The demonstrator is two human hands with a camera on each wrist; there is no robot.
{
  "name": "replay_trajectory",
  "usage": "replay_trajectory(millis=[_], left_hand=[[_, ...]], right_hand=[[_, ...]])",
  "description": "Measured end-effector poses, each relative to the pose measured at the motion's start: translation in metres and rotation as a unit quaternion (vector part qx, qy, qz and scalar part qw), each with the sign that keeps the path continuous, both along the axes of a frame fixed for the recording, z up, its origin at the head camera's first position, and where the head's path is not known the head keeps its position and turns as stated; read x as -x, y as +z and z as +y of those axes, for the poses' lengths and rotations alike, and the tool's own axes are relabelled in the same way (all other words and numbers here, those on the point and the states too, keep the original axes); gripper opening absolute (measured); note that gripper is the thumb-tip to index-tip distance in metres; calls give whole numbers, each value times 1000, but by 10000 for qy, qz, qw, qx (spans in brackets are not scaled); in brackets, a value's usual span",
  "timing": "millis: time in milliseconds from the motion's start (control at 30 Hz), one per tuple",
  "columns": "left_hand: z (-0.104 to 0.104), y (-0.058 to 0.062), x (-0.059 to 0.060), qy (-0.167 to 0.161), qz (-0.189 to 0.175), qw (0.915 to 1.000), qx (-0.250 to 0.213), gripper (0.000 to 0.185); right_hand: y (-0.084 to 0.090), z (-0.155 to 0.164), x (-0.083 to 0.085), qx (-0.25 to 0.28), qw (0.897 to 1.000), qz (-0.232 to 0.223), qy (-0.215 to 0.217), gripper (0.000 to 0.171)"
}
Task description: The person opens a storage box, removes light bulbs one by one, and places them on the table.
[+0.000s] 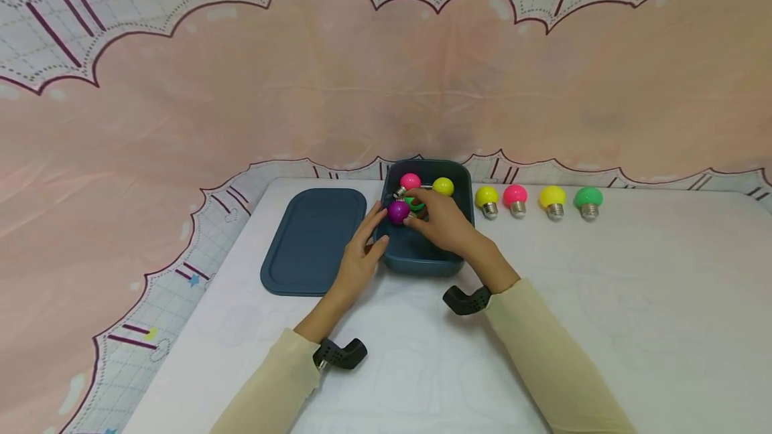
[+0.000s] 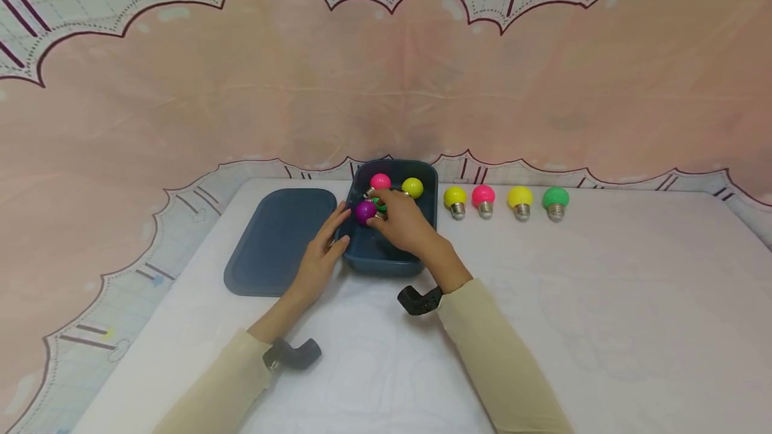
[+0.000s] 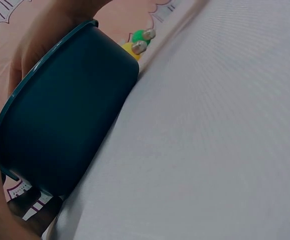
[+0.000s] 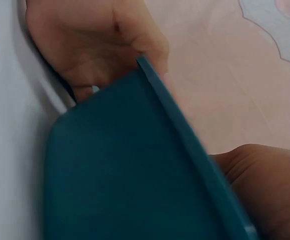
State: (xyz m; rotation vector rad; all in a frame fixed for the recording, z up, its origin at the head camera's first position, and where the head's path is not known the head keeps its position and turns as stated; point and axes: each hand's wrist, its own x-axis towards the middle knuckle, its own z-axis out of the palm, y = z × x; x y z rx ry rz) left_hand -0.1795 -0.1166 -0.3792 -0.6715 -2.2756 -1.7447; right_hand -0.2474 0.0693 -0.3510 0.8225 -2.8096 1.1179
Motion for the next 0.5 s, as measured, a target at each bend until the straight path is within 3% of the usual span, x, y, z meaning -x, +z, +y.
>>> replay_trajectory(millis=[267,500], left_hand=[[2,4,0,43,-8,10000,62,46],[0,2,-1,25,-40,10000,65,46]], right_hand=[[-4,-4,5,-211,9996,-28,-199,50],[-10,-6,8,-298,9992,-255,-57,55]])
